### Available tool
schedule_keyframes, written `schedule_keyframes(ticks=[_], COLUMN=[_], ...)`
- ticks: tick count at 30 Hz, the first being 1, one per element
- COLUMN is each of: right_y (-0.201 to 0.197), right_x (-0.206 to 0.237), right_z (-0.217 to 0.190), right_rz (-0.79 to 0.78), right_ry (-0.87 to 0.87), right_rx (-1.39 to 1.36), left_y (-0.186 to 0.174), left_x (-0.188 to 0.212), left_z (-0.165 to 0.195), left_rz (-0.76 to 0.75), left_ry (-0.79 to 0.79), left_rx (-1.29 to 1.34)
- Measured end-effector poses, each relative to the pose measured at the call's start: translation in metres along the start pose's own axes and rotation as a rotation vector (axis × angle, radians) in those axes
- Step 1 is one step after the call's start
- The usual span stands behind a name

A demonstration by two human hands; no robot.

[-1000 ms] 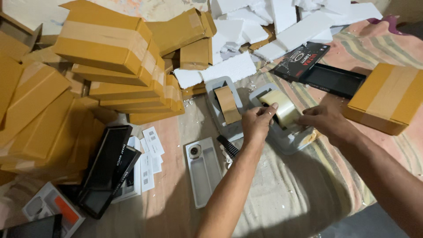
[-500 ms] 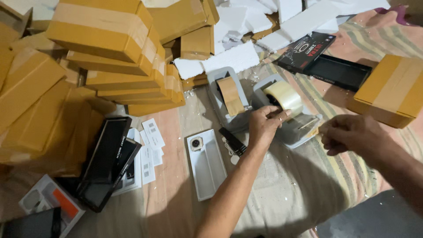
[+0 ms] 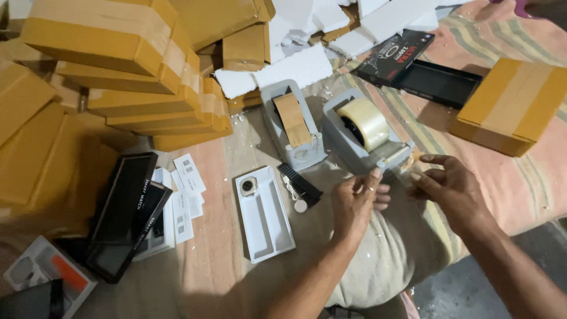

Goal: The person packs smartwatch retail boxes on a bed. They place a smartwatch into a white inner tray, add the charging cable and watch strap, position a paper manual, close the box, and stack the finished boxes with others on the bed.

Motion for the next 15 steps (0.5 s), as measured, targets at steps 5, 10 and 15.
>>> schedule_keyframes(ticks=[5, 10, 15], right_y=[0.003, 0.003, -0.006], right_x=[0.001, 0.007, 0.008], right_z=[0.019, 0.019, 0.009], right_rz=[0.031, 0.011, 0.018], right_ry=[-0.035, -0.087, -0.121], right_rx=[-0.138, -0.296, -0.259], left_y=[0.026, 0.046, 0.067], left_x=[0.002, 0.004, -0.005], left_z=[0.001, 0.003, -0.009], left_rz=[0.027, 0.073, 0.068], left_ry=[-0.005, 0.033, 0.067], left_rx=[-0.038, 0.026, 0.157])
Point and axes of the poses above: each hand's wrist, its own x-axis away from the middle knuckle, its own y-axis out of the palm, z = x × y, the point moved 5 cm from there along -x, towards the middle knuckle, and after that the axes turned 14 degrees about -y, right-handed, at the moved point
